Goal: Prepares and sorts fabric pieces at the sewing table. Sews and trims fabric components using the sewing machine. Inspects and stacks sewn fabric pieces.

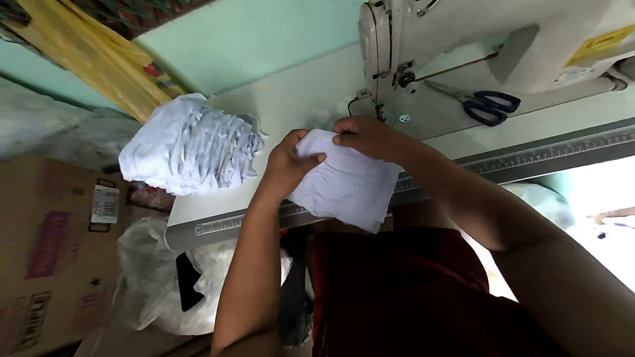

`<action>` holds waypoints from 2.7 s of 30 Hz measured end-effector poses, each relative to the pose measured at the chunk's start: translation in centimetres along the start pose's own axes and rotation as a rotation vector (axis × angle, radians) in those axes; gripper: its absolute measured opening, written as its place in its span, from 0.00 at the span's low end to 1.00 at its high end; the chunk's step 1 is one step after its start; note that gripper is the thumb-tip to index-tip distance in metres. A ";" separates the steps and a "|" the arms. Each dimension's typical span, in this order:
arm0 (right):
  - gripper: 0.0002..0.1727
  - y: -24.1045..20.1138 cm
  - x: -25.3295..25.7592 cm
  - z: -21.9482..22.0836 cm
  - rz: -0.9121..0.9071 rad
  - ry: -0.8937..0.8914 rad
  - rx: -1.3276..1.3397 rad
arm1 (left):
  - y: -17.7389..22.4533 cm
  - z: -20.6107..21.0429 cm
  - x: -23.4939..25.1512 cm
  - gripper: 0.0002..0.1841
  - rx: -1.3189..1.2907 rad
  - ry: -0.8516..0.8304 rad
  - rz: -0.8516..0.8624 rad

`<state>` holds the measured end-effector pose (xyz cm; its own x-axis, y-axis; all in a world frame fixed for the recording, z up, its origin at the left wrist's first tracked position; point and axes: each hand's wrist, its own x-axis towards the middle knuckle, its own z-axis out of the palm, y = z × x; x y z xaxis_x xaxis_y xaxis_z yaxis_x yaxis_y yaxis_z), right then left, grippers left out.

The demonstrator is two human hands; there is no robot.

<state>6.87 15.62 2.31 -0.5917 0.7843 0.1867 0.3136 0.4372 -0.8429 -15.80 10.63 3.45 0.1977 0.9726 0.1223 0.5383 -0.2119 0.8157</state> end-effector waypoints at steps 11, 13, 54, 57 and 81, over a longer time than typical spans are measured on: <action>0.16 0.8 -8.2 -0.6 0.287 0.114 -0.266 | 3.8 4.5 1.6 0.32 0.719 0.130 0.235; 0.13 1.0 -9.3 -0.4 0.159 0.227 -0.509 | 1.7 6.9 -0.3 0.33 0.743 -0.025 0.047; 0.34 8.8 -5.3 -6.9 0.187 -0.049 -0.811 | -2.2 8.6 10.1 0.30 0.694 -0.266 0.410; 0.34 7.4 -7.1 -5.6 0.185 0.008 -0.789 | -2.8 7.6 9.0 0.32 0.735 -0.278 0.442; 0.31 2.8 -18.2 -11.0 -0.001 0.471 -0.741 | 1.1 8.2 14.3 0.15 0.605 -0.314 0.033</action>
<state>26.67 7.41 2.06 -0.2752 0.8121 0.5145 0.8117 0.4831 -0.3284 -5.63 23.56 1.42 0.4012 0.9102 -0.1027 0.8730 -0.3460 0.3438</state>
